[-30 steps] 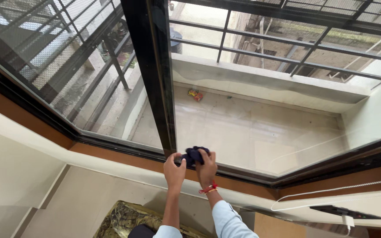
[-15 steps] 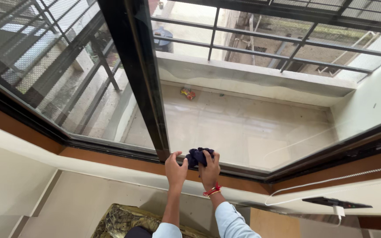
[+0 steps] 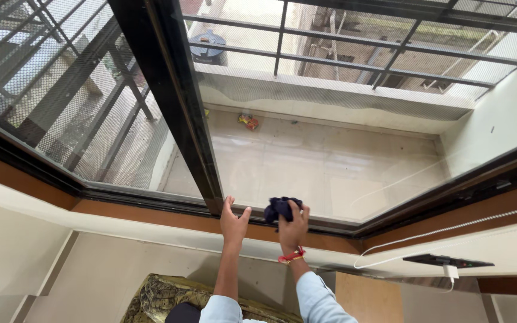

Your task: The person wipes the inside and outside of a glass window pane with a cloth, moving it in circular and vertical strokes to clean the surface.

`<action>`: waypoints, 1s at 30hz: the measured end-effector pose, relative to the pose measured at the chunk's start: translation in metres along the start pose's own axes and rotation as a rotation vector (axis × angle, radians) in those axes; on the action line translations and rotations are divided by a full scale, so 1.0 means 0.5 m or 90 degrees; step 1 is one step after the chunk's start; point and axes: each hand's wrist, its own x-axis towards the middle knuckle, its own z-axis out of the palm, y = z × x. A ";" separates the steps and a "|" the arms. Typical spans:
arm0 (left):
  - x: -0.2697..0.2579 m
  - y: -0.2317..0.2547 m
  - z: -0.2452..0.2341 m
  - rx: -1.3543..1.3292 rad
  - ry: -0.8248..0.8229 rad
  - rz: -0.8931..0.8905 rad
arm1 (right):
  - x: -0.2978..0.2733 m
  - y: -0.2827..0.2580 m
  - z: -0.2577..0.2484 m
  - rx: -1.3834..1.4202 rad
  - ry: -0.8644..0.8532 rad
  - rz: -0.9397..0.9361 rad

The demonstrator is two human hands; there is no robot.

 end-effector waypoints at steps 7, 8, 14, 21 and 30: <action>0.011 0.027 0.008 -0.145 -0.076 -0.041 | 0.033 0.030 -0.050 -0.005 -0.027 0.007; 0.015 0.033 0.003 -0.150 -0.094 -0.066 | 0.039 0.039 -0.061 -0.016 -0.005 0.005; 0.005 0.063 -0.012 -0.149 -0.127 -0.073 | 0.039 0.032 -0.067 -0.029 0.016 0.039; 0.003 0.086 -0.002 -0.146 -0.102 -0.059 | 0.048 0.023 -0.088 -0.064 -0.062 0.005; 0.031 0.069 0.006 -0.219 -0.098 -0.035 | 0.070 0.076 -0.137 -0.067 0.048 0.023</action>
